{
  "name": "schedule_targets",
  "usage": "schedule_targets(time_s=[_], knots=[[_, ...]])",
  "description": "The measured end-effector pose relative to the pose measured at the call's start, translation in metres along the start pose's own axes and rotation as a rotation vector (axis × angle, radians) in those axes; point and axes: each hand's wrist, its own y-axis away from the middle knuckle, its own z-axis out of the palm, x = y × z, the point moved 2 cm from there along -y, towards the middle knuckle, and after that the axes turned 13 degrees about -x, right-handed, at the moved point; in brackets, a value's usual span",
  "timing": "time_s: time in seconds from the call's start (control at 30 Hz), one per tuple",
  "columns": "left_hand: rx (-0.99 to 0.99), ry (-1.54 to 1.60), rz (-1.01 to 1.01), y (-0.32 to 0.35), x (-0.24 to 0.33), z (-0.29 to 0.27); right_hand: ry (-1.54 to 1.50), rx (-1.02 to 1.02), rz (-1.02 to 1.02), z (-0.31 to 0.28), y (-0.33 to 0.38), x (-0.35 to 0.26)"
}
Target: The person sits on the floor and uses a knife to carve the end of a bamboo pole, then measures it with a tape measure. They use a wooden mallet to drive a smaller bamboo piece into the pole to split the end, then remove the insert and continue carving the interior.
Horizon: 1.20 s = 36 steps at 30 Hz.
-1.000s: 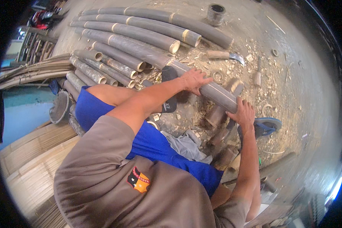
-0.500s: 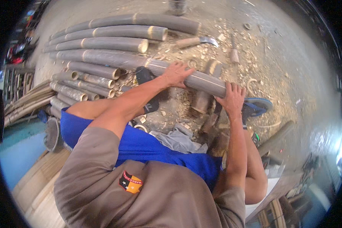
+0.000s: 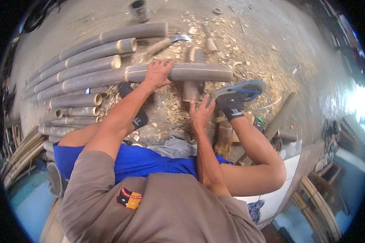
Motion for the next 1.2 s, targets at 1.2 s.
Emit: schedule_targets(time_s=[1.2], knots=[[-0.101, 0.120, -0.017, -0.003, 0.000, -0.001, -0.040, -0.485, 0.229, -0.002, 0.017, 0.046]])
